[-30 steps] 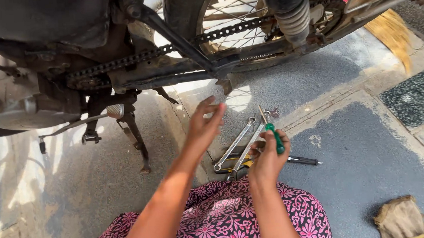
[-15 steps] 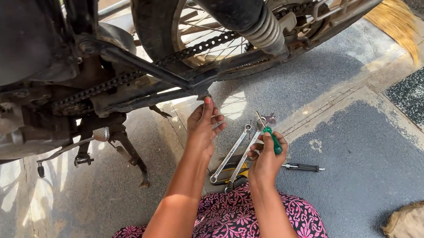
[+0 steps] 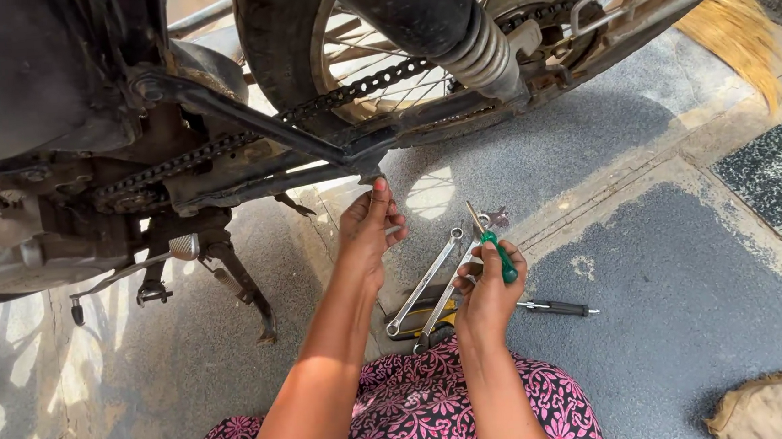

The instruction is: The person kneels beside a motorcycle and uses a screwdriver to loosen and tighten screws on the bike's chain cover and side panel, at one point steadying the front of the bike by hand. They pick up and reposition the screwdriver and other tools from the ground while working on different screws.

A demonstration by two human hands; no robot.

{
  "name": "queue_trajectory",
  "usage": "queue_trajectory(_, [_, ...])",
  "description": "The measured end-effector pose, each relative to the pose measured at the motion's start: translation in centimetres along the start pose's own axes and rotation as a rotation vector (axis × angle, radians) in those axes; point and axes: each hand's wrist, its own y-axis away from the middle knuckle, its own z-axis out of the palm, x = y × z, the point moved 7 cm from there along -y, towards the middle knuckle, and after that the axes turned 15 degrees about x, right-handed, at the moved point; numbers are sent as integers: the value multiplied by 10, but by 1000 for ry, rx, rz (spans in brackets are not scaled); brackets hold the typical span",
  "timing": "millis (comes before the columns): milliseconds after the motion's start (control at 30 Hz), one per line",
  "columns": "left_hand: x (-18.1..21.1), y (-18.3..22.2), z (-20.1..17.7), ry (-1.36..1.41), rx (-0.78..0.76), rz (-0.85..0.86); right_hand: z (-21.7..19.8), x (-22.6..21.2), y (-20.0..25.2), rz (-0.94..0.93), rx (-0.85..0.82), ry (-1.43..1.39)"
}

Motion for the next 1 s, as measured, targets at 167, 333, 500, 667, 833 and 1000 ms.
queue_trajectory(167, [13, 12, -2, -225, 25, 32, 4, 0, 5, 18, -31, 17])
queue_trajectory(333, [-8, 25, -23, -201, 18, 9, 1, 2, 3, 23, -34, 31])
queue_trajectory(500, [-65, 20, -110, -321, -5, -104, -1, 6, 0, 27, -38, 36])
queue_trajectory(667, [-65, 35, -216, -282, 166, -99, 4, 5, 8, -12, -69, 80])
queue_trajectory(833, [-72, 55, -286, -254, 317, -83, 8, 6, 13, -71, -79, 123])
queue_trajectory(1000, [-106, 44, -321, -157, 443, 33, 7, 2, 23, -92, -91, 155])
